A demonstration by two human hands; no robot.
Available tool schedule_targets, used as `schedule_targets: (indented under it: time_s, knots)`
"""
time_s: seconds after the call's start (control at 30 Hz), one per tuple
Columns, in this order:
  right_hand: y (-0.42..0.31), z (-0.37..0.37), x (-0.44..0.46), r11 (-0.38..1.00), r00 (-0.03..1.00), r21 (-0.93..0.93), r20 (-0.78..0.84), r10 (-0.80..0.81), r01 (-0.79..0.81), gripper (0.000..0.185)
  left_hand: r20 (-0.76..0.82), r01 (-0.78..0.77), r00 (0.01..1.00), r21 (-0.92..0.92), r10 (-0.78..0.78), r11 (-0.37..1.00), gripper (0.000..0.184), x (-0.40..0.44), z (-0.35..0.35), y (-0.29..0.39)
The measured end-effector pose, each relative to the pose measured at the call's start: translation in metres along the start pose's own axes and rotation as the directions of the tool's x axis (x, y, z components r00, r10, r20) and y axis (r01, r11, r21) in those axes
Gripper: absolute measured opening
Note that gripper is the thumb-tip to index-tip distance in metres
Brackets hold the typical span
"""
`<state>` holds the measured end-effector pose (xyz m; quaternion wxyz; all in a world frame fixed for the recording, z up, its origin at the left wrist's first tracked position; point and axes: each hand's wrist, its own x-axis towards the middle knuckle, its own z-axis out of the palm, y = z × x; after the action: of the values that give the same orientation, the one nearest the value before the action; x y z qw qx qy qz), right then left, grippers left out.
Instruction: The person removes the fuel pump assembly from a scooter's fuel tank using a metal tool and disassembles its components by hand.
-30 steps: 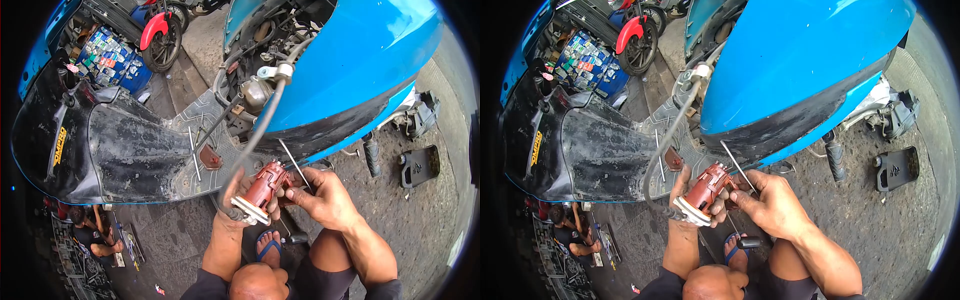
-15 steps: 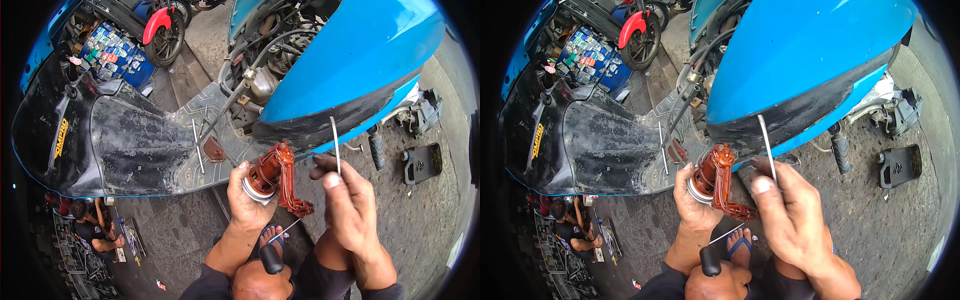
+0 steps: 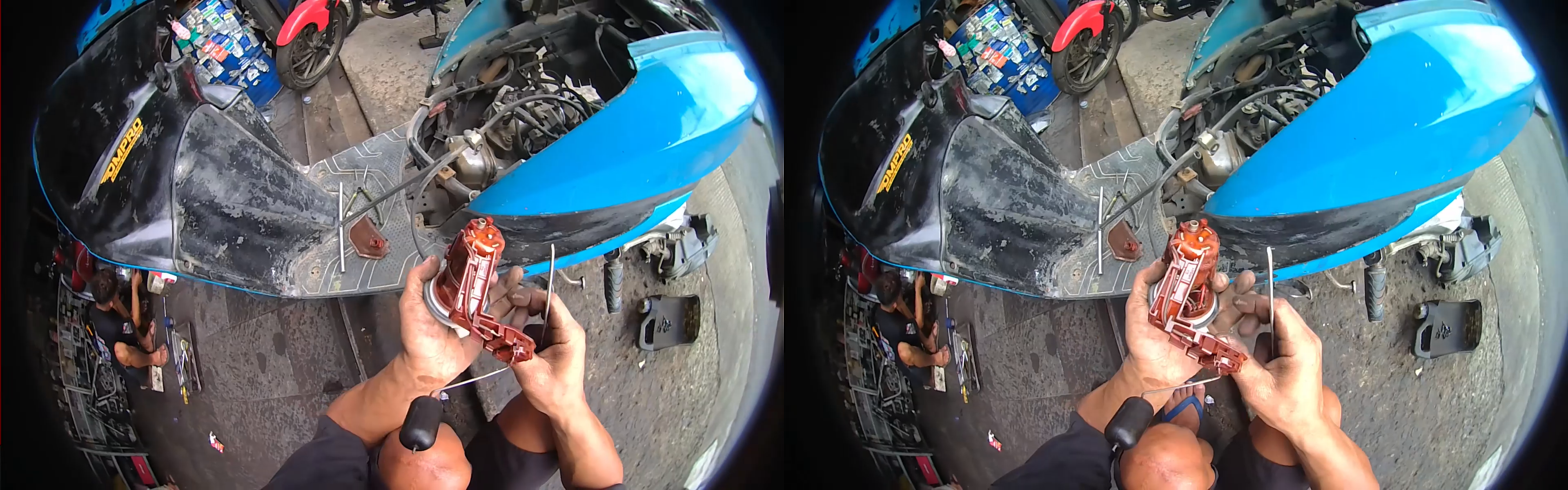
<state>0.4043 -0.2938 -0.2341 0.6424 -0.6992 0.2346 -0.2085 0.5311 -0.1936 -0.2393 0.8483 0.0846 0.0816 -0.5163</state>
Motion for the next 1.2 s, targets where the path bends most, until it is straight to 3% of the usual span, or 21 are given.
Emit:
schedule_targets:
  time_s: [0.03,0.13,0.2,0.23,0.3,0.37,0.47,0.6,0.67,0.7,0.77,0.8,0.87,0.9,0.93,1.0,1.03,1.2]
  knots:
    - [-0.003,0.006,0.003,0.999,0.999,-0.037,-0.025,-0.040,0.039,0.038,0.082,-0.001,0.997,0.018,-0.001,1.000,0.061,0.002,-0.004,0.000]
    - [-0.006,0.010,0.010,0.934,0.979,-0.294,0.032,-0.202,0.202,0.067,0.095,-0.085,0.993,0.105,0.075,0.991,0.059,0.005,-0.005,-0.006]
    - [-0.012,0.019,0.013,0.872,0.943,-0.383,-0.006,-0.332,0.304,0.079,0.233,-0.073,0.970,0.029,0.064,0.997,0.056,0.008,-0.017,-0.006]
    - [-0.028,0.022,0.010,0.929,0.989,-0.342,0.001,-0.148,0.140,0.087,0.262,-0.073,0.963,0.057,0.055,0.996,0.055,0.012,-0.026,-0.005]
    - [-0.022,0.026,0.012,0.878,0.954,-0.389,0.010,-0.300,0.279,0.088,0.250,-0.013,0.968,0.063,-0.003,0.998,0.054,0.011,-0.020,-0.002]
    - [-0.025,0.030,0.012,0.845,0.938,-0.433,0.005,-0.345,0.313,0.089,0.407,-0.006,0.913,0.025,-0.004,1.000,0.057,0.015,-0.017,-0.003]
    - [-0.029,0.035,0.010,0.907,0.977,-0.377,-0.022,-0.213,0.189,0.087,0.333,-0.012,0.943,0.050,-0.006,0.999,0.059,0.011,-0.011,-0.002]
    - [-0.007,0.034,0.020,0.848,0.944,-0.436,0.010,-0.330,0.302,0.094,0.184,0.019,0.982,0.158,-0.048,0.987,0.058,0.010,-0.012,0.006]
    - [0.000,0.033,0.022,0.858,0.924,-0.357,0.037,-0.381,0.368,0.094,0.149,0.029,0.987,0.187,-0.057,0.982,0.058,0.008,-0.015,0.013]
    - [-0.015,0.035,0.021,0.922,0.962,-0.283,0.009,-0.275,0.266,0.085,0.157,-0.280,0.957,0.720,0.245,0.634,0.050,0.005,-0.018,0.020]
    - [-0.018,0.033,0.022,0.936,0.969,-0.266,-0.029,-0.245,0.229,0.080,0.259,-0.592,0.717,0.717,0.647,0.369,0.033,0.013,-0.020,0.012]
    - [-0.019,0.033,0.022,0.950,0.975,-0.246,-0.062,-0.213,0.192,0.074,0.455,-0.770,0.529,0.613,0.716,0.180,0.020,0.011,-0.012,0.008]
    - [-0.022,0.030,0.024,0.929,0.963,-0.291,-0.075,-0.258,0.226,0.070,0.734,-0.787,0.433,0.591,0.523,-0.178,0.018,-0.001,-0.020,0.027]
    - [-0.021,0.028,0.024,0.927,0.969,-0.308,-0.057,-0.240,0.212,0.070,0.808,-0.713,0.453,0.582,0.377,-0.391,0.026,-0.010,-0.009,0.034]
    - [-0.021,0.026,0.024,0.926,0.975,-0.324,-0.033,-0.218,0.196,0.071,0.805,-0.709,0.466,0.588,0.367,-0.389,0.026,-0.011,-0.009,0.040]
    - [-0.021,0.022,0.025,0.938,0.980,-0.304,-0.060,-0.191,0.165,0.068,0.790,-0.639,0.579,0.593,0.203,-0.490,0.028,-0.007,-0.004,0.050]
    - [-0.019,0.021,0.025,0.949,0.982,-0.271,-0.055,-0.181,0.160,0.069,0.839,-0.669,0.528,0.509,0.136,-0.542,0.031,-0.002,-0.004,0.054]
    - [-0.022,0.017,0.019,0.941,0.977,-0.282,-0.041,-0.209,0.189,0.072,0.871,-0.667,0.478,0.445,0.115,-0.597,0.040,0.002,-0.017,0.057]
